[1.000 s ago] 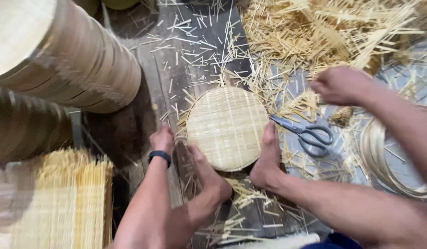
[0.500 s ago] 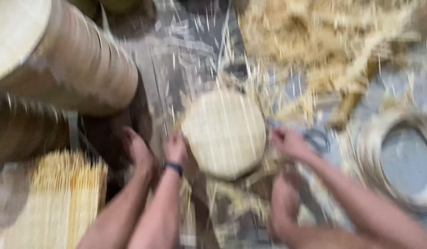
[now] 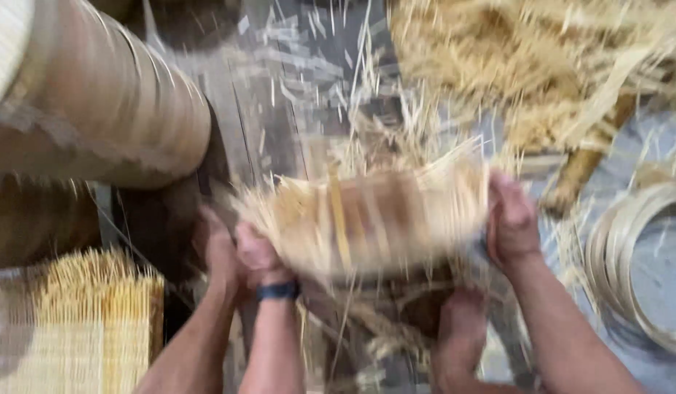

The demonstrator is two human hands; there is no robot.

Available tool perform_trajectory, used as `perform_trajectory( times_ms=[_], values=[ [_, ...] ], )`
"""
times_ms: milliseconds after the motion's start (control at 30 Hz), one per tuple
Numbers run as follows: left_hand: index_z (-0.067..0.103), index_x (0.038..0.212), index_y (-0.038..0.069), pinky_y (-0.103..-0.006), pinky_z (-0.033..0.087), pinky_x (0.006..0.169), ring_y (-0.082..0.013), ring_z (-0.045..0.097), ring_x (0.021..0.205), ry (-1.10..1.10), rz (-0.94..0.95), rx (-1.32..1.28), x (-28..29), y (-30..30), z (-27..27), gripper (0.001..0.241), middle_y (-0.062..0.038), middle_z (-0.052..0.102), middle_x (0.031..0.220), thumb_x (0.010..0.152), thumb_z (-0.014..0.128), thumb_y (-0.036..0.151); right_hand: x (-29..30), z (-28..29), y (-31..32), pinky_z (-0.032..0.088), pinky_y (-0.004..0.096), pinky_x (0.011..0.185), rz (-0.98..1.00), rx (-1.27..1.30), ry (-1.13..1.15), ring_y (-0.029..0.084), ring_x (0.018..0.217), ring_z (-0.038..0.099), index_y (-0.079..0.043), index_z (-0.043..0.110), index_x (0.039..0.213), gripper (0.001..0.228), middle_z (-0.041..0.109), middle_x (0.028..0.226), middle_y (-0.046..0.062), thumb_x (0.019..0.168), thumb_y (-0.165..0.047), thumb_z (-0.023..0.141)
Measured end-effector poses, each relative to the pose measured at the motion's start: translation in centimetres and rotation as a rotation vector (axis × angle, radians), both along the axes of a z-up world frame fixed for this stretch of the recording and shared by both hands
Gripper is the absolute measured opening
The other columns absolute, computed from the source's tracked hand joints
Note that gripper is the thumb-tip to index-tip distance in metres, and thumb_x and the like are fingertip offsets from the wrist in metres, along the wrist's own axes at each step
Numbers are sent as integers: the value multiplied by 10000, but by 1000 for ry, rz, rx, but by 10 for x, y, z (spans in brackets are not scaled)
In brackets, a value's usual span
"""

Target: The person sits on the floor of a bamboo workshop, trims the protruding ends of a woven bamboo mat with scissors, fits a bent bamboo rim around the mat, presses the mat into a round wooden form, and stacks the finished round bamboo tray onto a pile of completed trays.

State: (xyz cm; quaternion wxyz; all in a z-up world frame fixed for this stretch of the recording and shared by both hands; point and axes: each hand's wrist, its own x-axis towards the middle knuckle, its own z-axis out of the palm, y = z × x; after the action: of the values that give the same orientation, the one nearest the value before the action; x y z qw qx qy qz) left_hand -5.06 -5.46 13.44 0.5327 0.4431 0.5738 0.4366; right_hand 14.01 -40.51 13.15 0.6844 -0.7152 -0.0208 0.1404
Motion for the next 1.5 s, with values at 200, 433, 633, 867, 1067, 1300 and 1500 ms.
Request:
perform_trajectory(
  times_ms=[200,433,633,867,1067,1300,1500],
  values=[
    [14,1593,-13,-426,24,1270,-292,107,1550,1813,-977,206,-8,38,35,906,-196,122,1664,985,311,589,-9,-46,-10,477,424,933,28,30,638,287,1125,566,-39,440,1416,609,572,1245,154,1045,-513,344],
    [-56,1641,40,-399,10,1285,-246,31,1594,1612,-884,-214,33,9,99,1062,-127,41,1727,855,461,533,-31,-44,-14,485,417,1078,34,-252,-56,292,1252,596,-12,551,1429,608,618,1361,163,1027,-461,474],
    [-24,1635,119,-451,-8,1299,-224,24,1597,1132,-725,-306,13,28,60,891,-60,26,1733,933,289,571,4,-21,91,315,502,1190,914,-635,-728,344,1431,437,-136,459,1487,809,497,1521,148,770,-335,776],
    [78,1621,196,-450,-15,1286,-192,-6,1583,746,-489,-256,11,26,55,862,7,43,1734,917,220,673,-3,-40,106,134,534,1262,1190,-689,-912,354,1479,340,-74,258,1592,855,407,1555,216,836,-132,652],
    [299,1519,209,-500,378,1106,-238,307,1468,491,-512,-298,34,-55,52,603,-10,231,1626,936,346,354,-61,-24,78,266,509,1245,633,-549,-763,362,1444,443,-75,423,1527,740,496,1524,169,829,-109,665],
    [318,1564,111,-412,454,1118,-370,425,1428,452,-852,213,30,-149,-41,960,-216,173,1659,680,684,29,-47,-57,33,433,424,1123,419,-455,-438,323,1321,583,-96,581,1408,582,626,1405,157,852,-195,723],
    [290,1603,94,-502,420,1152,-412,525,1356,778,-1177,502,104,-59,-39,903,-241,564,1436,834,750,210,-11,-110,-113,525,485,924,177,-1096,-253,404,1064,654,-84,662,1261,486,683,1154,216,810,-222,780]
  ],
)
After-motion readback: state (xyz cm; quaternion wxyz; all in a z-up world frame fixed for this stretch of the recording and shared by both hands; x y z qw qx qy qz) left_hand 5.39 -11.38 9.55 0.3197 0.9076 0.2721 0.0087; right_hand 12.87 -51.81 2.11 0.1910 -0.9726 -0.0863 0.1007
